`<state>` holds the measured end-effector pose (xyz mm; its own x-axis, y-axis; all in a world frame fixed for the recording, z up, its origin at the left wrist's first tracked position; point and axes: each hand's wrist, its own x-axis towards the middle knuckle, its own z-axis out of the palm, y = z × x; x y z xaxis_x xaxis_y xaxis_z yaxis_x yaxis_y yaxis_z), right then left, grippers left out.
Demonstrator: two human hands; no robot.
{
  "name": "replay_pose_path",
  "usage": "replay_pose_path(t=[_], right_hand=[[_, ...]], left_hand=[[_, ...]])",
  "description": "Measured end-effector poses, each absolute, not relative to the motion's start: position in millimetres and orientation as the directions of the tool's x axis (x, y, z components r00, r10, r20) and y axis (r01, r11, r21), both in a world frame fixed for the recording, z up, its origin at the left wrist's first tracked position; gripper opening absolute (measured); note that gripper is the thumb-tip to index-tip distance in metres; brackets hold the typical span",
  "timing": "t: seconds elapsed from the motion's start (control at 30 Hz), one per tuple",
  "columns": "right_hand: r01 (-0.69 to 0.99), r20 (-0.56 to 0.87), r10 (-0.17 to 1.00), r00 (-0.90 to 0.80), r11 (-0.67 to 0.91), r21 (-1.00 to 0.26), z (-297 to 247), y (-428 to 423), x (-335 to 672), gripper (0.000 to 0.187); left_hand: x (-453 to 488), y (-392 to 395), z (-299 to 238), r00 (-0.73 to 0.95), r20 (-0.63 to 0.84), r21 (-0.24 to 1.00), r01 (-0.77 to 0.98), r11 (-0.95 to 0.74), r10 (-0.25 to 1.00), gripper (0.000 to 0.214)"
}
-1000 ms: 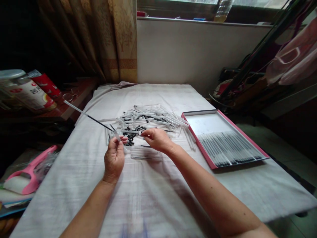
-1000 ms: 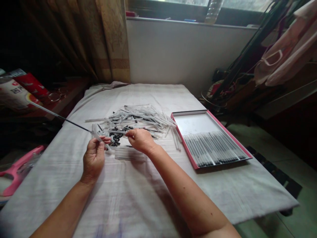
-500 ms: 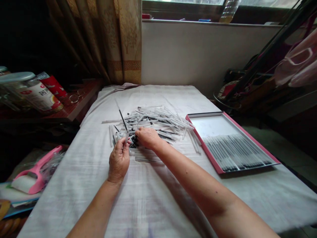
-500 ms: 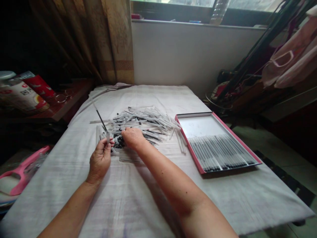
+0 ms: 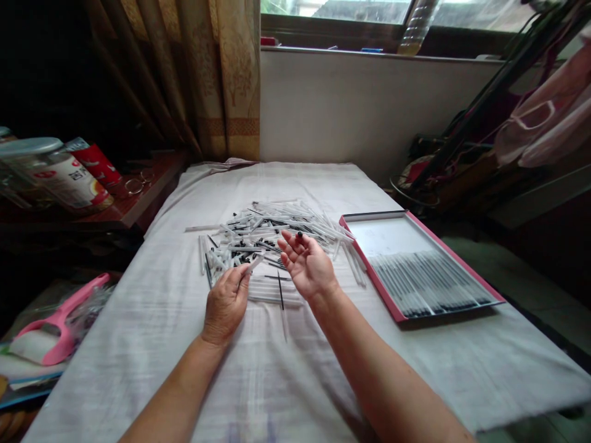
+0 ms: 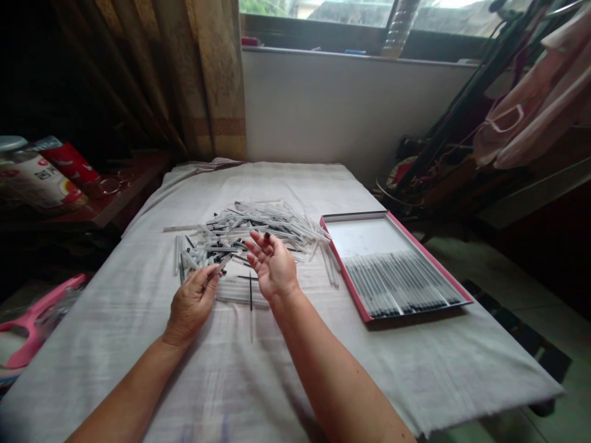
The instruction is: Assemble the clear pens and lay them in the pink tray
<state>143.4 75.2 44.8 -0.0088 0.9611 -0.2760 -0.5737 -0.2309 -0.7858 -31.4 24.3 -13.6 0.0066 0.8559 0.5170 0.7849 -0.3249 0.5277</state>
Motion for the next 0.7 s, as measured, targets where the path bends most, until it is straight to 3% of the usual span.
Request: replay_pose_path(t=[0.13, 0.23, 0.5, 0.6, 0.67, 0.7], right_hand=[[-0.663, -0.414, 0.906, 0.090, -0.255, -0.704, 48.9, 76.9, 136.2, 0.014], [-0.680, -0.399, 0.901, 0.169, -0.187, -0.709, 46.6, 81.0, 143.5, 0.010], [-0.616, -0.349, 0.937, 0.020, -0.264, -0.742, 29.4, 75.0, 168.4, 0.011], [-0.325, -0.256, 0.966, -0.035, -0.253, -0.911, 20.1, 70.7, 168.0, 0.012], [0.095, -0.136, 0.977, -0.166, -0.121, -0.988, 18.0, 66.0, 167.6, 0.013], [0.325, -0.077, 0.962, -0.263, 0.013, -0.946, 19.1, 63.0, 167.4, 0.015]], left_hand=[[-30.0, 22.1, -13.0, 0.090, 0.510, 0.424, 0.839, -0.340, 0.856, 0.029], [-32.7, 22.3, -12.9, 0.080, 0.501, 0.418, 0.849, -0.322, 0.862, 0.030], [-35.5, 25.3, -13.6, 0.030, 0.464, 0.510, 0.808, -0.295, 0.885, 0.030], [-35.8, 26.0, -13.3, 0.009, 0.452, 0.533, 0.799, -0.278, 0.892, 0.030], [-36.2, 26.2, -13.2, 0.017, 0.447, 0.534, 0.798, -0.281, 0.895, 0.031], [-36.4, 26.2, -13.1, 0.023, 0.446, 0.531, 0.798, -0.285, 0.895, 0.031]])
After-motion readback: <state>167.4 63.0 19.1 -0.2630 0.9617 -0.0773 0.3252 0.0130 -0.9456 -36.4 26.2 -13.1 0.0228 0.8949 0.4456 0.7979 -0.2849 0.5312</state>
